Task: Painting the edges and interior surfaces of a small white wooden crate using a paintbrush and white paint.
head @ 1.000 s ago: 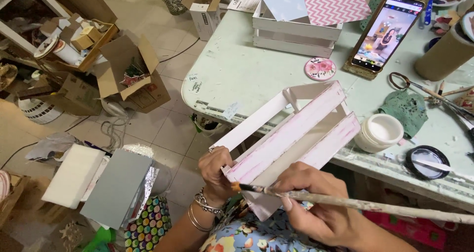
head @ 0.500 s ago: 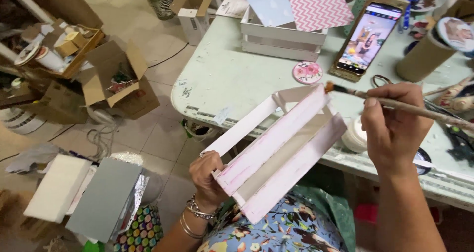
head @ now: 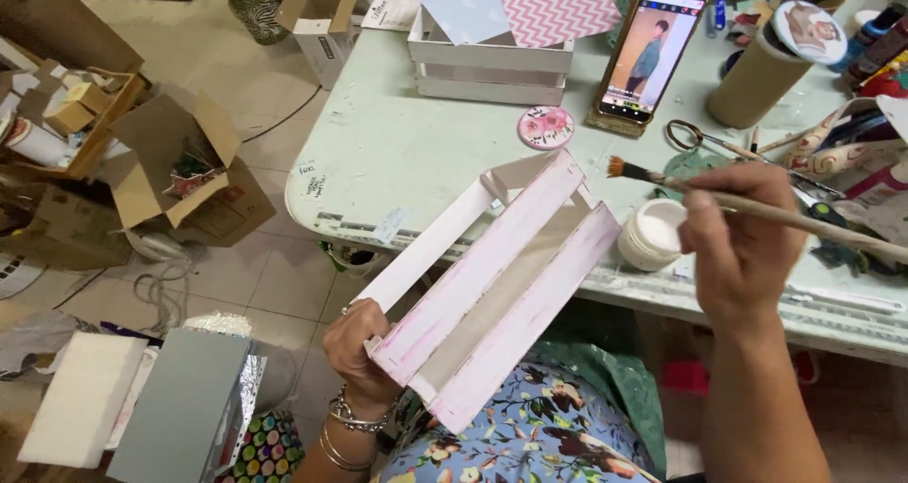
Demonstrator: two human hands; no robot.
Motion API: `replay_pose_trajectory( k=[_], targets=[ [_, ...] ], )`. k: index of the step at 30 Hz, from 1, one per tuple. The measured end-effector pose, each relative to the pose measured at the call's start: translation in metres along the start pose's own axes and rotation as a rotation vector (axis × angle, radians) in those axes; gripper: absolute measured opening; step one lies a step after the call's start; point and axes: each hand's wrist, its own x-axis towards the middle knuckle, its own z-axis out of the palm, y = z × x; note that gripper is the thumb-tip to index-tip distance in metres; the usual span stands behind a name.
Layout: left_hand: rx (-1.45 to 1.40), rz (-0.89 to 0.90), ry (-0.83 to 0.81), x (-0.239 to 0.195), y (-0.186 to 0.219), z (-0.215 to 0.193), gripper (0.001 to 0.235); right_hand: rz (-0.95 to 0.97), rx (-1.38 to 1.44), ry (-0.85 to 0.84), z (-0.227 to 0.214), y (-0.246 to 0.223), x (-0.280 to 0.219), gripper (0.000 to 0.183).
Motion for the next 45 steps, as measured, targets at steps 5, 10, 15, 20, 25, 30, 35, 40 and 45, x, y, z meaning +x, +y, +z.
replay_pose_trajectory(
  k=[5,10,15,20,25,30,35,40,45],
  targets=[
    [0.002,0.026,0.079,-0.018,-0.037,-0.005,0.048,0.045,-0.049,0.188,-0.019,0.0,-0.017,0.018],
    [0.379,0.272,0.014,0.023,-0.021,0.0,0.06,0.011,-0.514,0.132,-0.037,0.029,-0.034,0.016],
    [0.455,0.341,-0.069,0.032,0.003,0.024,0.064,0.118,-0.619,0.039,-0.033,0.04,-0.037,0.014],
    [0.526,0.304,-0.232,0.017,0.025,0.045,0.019,0.007,-0.605,0.013,-0.024,0.052,-0.035,0.015],
    [0.562,0.226,-0.5,0.015,0.045,0.062,0.017,0.002,-0.602,-0.098,-0.022,0.055,-0.036,0.009],
    [0.569,0.226,-0.582,0.016,0.053,0.068,0.031,-0.047,-0.632,-0.12,-0.023,0.048,-0.036,0.011],
    [0.363,0.218,-0.711,0.027,0.054,0.043,0.027,-0.013,-0.64,-0.129,-0.03,0.052,-0.047,0.009],
    [0.432,0.372,-1.0,0.037,0.009,-0.011,0.102,0.339,-0.042,0.384,-0.031,0.057,-0.059,0.012],
    [0.22,0.391,-0.866,0.023,-0.068,-0.022,0.113,0.712,0.325,0.541,-0.038,0.035,-0.049,0.017]
  ],
)
